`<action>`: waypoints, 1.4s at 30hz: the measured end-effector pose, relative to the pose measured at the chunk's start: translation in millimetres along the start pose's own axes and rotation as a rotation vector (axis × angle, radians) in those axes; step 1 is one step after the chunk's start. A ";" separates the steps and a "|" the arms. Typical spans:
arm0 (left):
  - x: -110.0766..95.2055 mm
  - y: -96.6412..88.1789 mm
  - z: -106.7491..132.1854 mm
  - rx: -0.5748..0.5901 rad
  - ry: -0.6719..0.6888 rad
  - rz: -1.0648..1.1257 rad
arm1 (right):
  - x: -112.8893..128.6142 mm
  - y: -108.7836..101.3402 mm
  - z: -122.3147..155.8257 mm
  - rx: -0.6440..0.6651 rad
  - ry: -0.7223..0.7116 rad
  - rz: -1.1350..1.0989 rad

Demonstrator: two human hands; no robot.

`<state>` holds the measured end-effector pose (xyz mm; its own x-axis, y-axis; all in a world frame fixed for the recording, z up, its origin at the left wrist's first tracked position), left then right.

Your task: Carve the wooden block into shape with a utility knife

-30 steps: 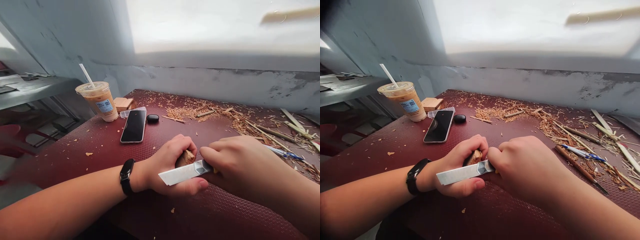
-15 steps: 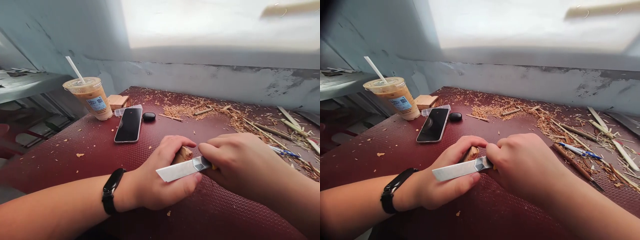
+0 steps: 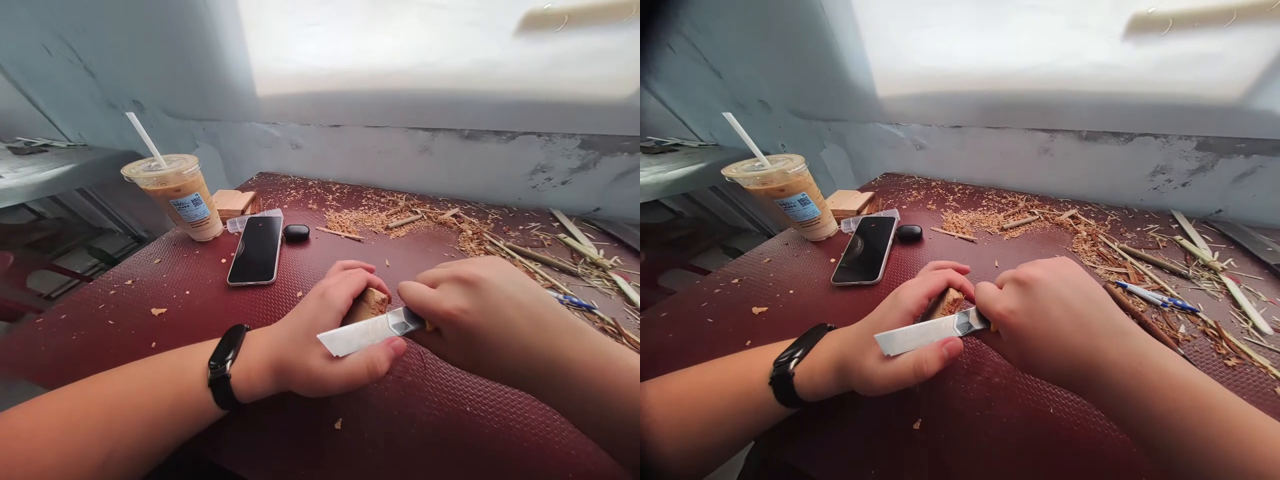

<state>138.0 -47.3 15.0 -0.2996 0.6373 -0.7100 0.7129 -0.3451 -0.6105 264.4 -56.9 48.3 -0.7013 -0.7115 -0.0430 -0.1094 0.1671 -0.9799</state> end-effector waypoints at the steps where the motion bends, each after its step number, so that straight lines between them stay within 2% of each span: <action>1: -2.1 0.2 0.6 -0.016 0.011 -0.006 | 0.4 0.1 0.1 0.003 -0.011 0.001; 8: -3.0 1.4 1.6 -0.044 -0.045 0.036 | -0.9 -1.5 0.3 -0.028 -0.017 0.020; 16: 9.0 5.8 7.3 -0.099 -0.164 0.172 | 3.6 -1.8 1.8 -0.092 0.055 0.060; 24: 12.3 7.7 8.0 -0.127 -0.181 0.307 | 13.8 -0.7 9.0 -0.182 0.203 0.118; 31: 11.4 7.8 4.6 -0.094 -0.178 0.383 | 21.7 0.1 14.9 -0.224 0.270 0.150; 35: 8.6 6.0 0.7 0.042 -0.116 0.311 | 16.6 -1.6 11.9 -0.223 0.217 0.128; 39: 5.0 7.9 1.1 0.179 -0.104 0.278 | 10.3 -1.8 7.0 -0.149 0.129 0.070; 42: 1.8 4.7 0.7 0.104 -0.095 0.180 | 7.9 -2.3 6.3 -0.105 0.111 0.067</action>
<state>140.3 -48.2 10.7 -0.2350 0.4931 -0.8376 0.6924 -0.5199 -0.5003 263.6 -67.2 49.0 -0.7823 -0.6178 -0.0796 -0.1293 0.2861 -0.9494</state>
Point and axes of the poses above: each hand's wrist, its own z-axis away from the middle knuckle, its own y-axis out of the palm, x = y × z, the point moved 7 cm from there along -z, towards the middle knuckle, and after that the axes turned 9 degrees about -z, right-handed, at the moved point
